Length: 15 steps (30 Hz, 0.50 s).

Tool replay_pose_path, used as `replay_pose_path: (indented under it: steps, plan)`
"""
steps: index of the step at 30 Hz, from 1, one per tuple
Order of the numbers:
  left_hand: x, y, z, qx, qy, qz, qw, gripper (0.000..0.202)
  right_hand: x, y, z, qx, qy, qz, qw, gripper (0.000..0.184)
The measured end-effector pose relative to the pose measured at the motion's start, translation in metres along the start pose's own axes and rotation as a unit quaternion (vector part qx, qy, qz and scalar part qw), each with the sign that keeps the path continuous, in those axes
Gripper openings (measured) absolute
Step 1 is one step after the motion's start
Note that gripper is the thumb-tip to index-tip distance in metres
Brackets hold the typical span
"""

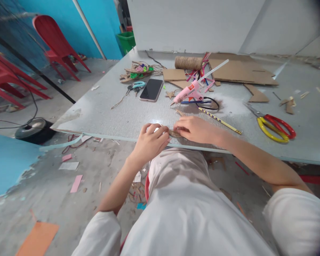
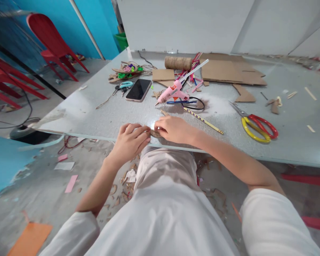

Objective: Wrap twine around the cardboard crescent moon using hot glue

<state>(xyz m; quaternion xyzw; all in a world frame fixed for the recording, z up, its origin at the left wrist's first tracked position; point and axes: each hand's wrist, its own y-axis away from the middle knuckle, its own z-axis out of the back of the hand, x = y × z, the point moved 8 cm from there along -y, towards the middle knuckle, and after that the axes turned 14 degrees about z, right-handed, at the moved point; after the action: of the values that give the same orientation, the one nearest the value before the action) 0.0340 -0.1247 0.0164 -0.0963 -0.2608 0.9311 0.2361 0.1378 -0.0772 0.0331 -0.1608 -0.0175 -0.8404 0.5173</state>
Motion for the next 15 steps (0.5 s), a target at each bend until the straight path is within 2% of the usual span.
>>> replay_pose_path:
  steps: [5,11,15]
  plan:
    - [0.0027,-0.0005,-0.0025,0.011,0.020,0.013,1.000,0.023,0.0026,0.0024,0.0003,0.010,-0.010,0.012,1.000,0.026]
    - [0.0034,0.0016,-0.0051,-0.004,0.019,0.023,1.000,0.028,0.0048,0.0005,0.0000,0.024,-0.005,0.026,0.999,0.028]
    - [0.0061,0.0003,-0.0049,0.003,0.048,0.069,0.996,0.027,0.0021,0.0003,0.0029,-0.008,-0.012,0.029,0.999,0.024]
